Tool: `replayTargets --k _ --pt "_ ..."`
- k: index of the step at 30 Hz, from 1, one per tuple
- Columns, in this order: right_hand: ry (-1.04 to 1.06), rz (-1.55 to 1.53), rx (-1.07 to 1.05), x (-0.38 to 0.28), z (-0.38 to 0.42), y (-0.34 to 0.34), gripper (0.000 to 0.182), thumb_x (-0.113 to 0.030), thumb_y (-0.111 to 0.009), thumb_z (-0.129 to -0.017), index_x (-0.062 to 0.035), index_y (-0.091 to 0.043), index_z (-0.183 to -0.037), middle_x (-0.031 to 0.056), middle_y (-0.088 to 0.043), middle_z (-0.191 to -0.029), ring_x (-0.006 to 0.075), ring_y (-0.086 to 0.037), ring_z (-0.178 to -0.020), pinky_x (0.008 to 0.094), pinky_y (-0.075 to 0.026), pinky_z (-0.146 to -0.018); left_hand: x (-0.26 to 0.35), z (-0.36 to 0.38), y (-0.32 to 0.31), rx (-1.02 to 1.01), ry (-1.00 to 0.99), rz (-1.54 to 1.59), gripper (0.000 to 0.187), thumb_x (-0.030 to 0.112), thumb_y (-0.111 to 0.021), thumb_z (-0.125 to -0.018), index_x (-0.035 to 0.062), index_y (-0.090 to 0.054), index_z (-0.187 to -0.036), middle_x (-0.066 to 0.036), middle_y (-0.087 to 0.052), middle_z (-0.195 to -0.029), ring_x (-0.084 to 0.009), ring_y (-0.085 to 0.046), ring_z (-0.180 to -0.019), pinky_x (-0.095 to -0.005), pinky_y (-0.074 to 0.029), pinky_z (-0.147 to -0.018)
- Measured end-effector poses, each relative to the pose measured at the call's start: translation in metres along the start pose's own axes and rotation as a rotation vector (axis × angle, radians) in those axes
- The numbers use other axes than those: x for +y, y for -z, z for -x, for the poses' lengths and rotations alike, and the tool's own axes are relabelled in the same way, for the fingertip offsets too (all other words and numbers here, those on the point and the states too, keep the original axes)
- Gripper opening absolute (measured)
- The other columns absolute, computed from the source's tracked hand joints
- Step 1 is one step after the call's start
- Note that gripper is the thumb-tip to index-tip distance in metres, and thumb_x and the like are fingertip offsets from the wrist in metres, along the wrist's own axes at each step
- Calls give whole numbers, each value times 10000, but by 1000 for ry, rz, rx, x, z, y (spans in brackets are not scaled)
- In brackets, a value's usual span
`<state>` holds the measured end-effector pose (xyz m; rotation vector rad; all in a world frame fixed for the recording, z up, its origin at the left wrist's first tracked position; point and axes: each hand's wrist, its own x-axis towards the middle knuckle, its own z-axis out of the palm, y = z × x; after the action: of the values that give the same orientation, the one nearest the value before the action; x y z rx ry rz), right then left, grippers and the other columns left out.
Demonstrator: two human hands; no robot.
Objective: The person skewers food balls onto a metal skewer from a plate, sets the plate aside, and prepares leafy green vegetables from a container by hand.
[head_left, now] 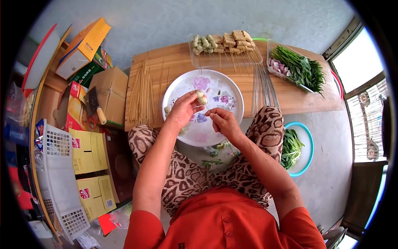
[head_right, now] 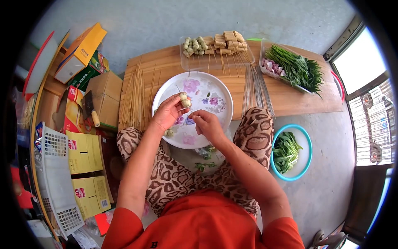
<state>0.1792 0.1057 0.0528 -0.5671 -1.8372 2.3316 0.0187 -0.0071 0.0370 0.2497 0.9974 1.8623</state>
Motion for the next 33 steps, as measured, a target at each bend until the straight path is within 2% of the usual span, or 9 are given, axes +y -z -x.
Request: replayTargets --k 9,13,15,16,18,22,28,30,33 --pt "-35 -105 32 -4 -5 2 167 -135 -503 -939 -5 -606 -931 -24 -453 -548 52 -372 -453 213 -280 -431 1 -2 -3 -79 74 -129 333 246 -537 -931 35 -537 -1188 -94 -626 -1028 -207 -614 -919 -358 -522 -797" --pt "-39 -129 49 1 -4 8 167 -137 -504 -942 -5 -604 -935 -25 -442 -523 52 -358 -433 214 -260 -417 12 -1 21 216 -24 -556 321 283 -583 -899 64 -576 -1134 -110 -623 -999 -211 -622 -852 -355 -516 -745" --pt "-70 -142 55 -4 -1 8 169 -136 -503 -943 0 -603 -939 -23 -448 -526 51 -357 -433 214 -259 -418 15 0 32 342 -42 -1443 294 271 -627 -852 50 -614 -1047 -158 -617 -992 -265 -631 -843 -368 -504 -729" --pt "-70 -143 53 -5 -1 8 169 -136 -503 -943 0 -603 -939 -23 -448 -526 51 -357 -433 214 -259 -418 13 2 33 344 -42 -1445 294 271 -627 -852 50 -614 -1047 -158 -617 -992 -265 -631 -843 -368 -504 -729" --pt "-76 -49 31 -5 1 9 189 -172 -479 -964 -23 -596 -972 -25 -422 -520 53 -323 -437 221 -253 -425 5 13 35 395 9 -1952 288 240 -664 -801 28 -628 -993 -197 -605 -979 -334 -623 -877 -398 -492 -745" --pt "-53 -83 31 -6 5 8 177 -152 -513 -942 -8 -615 -938 -24 -461 -534 46 -378 -453 209 -271 -432 -5 18 44 427 34 -2083 243 171 -665 -786 25 -628 -977 -212 -558 -1027 -354 -586 -969 -441 -474 -802" --pt "-30 56 12 -2 6 5 192 -160 -506 -944 -10 -625 -950 -20 -490 -550 45 -415 -476 212 -306 -448 -24 13 60 330 -40 -2208 144 91 -622 -781 18 -644 -903 -210 -516 -1023 -364 -577 -936 -448 -472 -805" --pt "-29 59 10 -2 7 4 195 -159 -507 -943 -5 -627 -948 -19 -491 -548 46 -424 -481 214 -317 -453 -21 11 56 356 -86 -2135 135 75 -634 -752 9 -647 -869 -209 -522 -988 -383 -570 -911 -446 -478 -799" --pt "-34 83 10 -1 9 3 192 -154 -511 -940 -1 -627 -952 -17 -491 -546 49 -426 -480 216 -317 -452 -13 5 45 338 -109 -1804 162 79 -649 -768 -3 -639 -908 -169 -557 -975 -330 -597 -895 -389 -503 -769"
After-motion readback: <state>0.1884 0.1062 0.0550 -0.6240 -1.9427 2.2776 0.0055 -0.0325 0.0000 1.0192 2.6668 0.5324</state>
